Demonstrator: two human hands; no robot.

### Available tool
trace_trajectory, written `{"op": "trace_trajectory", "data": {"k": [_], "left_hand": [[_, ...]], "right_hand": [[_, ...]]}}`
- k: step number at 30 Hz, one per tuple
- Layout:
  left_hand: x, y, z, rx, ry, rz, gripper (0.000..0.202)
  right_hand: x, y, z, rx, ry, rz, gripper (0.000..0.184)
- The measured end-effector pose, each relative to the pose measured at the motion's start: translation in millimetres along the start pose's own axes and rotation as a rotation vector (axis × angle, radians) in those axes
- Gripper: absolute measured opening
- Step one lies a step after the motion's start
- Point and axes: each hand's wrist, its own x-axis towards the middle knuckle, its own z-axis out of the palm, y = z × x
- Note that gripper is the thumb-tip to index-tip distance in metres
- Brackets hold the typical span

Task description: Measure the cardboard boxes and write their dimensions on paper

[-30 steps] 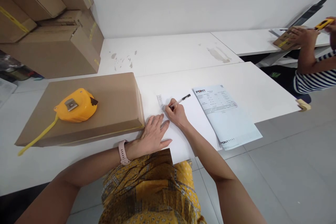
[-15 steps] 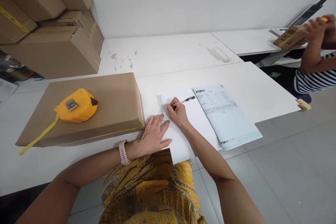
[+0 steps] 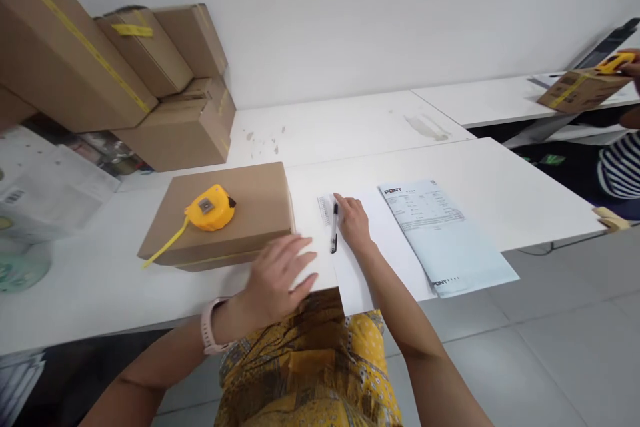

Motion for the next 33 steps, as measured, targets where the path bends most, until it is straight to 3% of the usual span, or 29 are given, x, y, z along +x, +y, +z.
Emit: {"op": "trace_trajectory", "data": {"k": [2,4,8,12,14,17,19,22,27,30,33], "left_hand": [[-1.3,-18.6,-38.5,0.073,0.230,-0.114,0.020],[-4.2,-44.4,-65.6,0.195,0.334,-0.305,0.030],[-11.7,-90.0,-81.3,0.173,0.176,-0.630,0.065],[-8.6,-96.9,-81.7,-0.140,0.160,-0.804,0.067],[-1.6,-88.7,-88.3,-0.521,0.175,-0.858,0.063],[10.9,-75.4,-103.2,-1.102,0.139,-0.853,0.063],[17.6,-70.5,-110.7,-1.260,0.106,-0.854,0.064],[21.6,-69.5,-115.0,-1.275,0.055,-0.899,0.062],[15.8,-78.3,-121.1,-1.232,-0.018,-0.925,0.063],[9.0,-98.7,-137.4,-1.198,0.006,-0.931,0.055],[-4.7,-138.2,-161.3,-1.156,-0.002,-0.896,0.041]], "right_hand": [[0.5,0.6,-1.8,0.055,0.062,0.055,0.054],[1.8,-1.2,-6.9,0.142,0.135,0.118,0.047],[7.4,-25.8,-32.2,0.259,0.302,0.132,0.036],[14.3,-84.3,-74.0,0.447,0.405,0.034,0.029],[18.0,-118.8,-94.0,0.621,0.289,0.007,0.026],[25.3,-163.2,-113.9,0.975,-0.195,0.088,0.035],[31.3,-183.0,-118.2,1.167,-0.474,0.147,0.048],[39.1,-198.5,-114.5,1.311,-0.689,0.226,0.058],[47.5,-207.0,-109.7,1.252,-0.750,0.317,0.062],[55.8,-202.4,-113.3,1.204,-0.633,0.310,0.059],[65.4,-185.4,-111.0,1.179,-0.487,0.291,0.055]]}}
